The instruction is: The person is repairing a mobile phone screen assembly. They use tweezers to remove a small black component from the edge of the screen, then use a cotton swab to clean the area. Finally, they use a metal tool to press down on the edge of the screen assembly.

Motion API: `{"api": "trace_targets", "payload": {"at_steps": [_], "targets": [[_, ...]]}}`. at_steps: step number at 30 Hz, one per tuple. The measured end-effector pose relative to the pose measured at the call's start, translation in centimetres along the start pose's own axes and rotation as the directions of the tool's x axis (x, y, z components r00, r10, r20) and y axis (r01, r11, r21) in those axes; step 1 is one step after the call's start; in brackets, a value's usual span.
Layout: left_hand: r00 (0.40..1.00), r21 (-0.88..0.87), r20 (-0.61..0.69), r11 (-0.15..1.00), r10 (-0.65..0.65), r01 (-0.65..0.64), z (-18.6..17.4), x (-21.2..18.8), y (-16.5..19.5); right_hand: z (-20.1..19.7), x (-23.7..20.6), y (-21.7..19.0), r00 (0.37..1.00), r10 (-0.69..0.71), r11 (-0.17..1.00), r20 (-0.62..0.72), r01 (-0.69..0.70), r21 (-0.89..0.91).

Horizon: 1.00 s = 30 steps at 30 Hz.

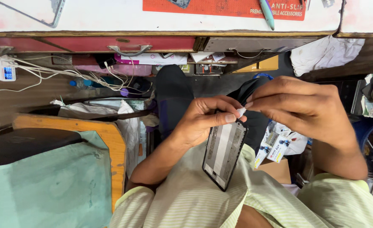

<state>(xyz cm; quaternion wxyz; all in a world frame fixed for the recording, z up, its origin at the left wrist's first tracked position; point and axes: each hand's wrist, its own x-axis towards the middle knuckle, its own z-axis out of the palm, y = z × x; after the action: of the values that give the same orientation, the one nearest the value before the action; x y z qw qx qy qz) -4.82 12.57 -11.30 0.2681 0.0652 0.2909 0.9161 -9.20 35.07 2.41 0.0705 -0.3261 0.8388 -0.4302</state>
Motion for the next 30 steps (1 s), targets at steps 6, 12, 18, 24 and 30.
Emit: {"api": "trace_targets", "payload": {"at_steps": [6, 12, 18, 24, 30], "targets": [[1.000, 0.001, -0.001, 1.000, -0.004, 0.004, 0.0, -0.1, 0.0, -0.2, 0.1, -0.2, 0.998, -0.036, 0.997, 0.042, 0.038, -0.068], [0.999, 0.035, -0.032, 0.999, -0.003, 0.004, 0.3, -0.1, 0.2, 0.0, 0.5, -0.3, 0.993, -0.035, 0.975, 0.117, 0.060, -0.215], [0.999, 0.090, -0.047, 0.996, -0.012, 0.017, 0.4, -0.2, 0.3, 0.6, 0.7, -1.1, 0.990, 0.073, 0.964, 0.119, -0.039, -0.263], [0.993, 0.129, -0.118, 0.991, -0.027, 0.042, 0.1, -0.2, -0.3, 1.2, 1.0, -1.3, 0.986, 0.114, 0.974, 0.122, -0.087, -0.209], [0.992, 0.198, -0.129, 0.979, -0.019, 0.044, -0.3, -0.3, -0.2, 1.5, 1.1, -1.1, 0.984, 0.136, 0.983, 0.114, -0.120, -0.137]]}}
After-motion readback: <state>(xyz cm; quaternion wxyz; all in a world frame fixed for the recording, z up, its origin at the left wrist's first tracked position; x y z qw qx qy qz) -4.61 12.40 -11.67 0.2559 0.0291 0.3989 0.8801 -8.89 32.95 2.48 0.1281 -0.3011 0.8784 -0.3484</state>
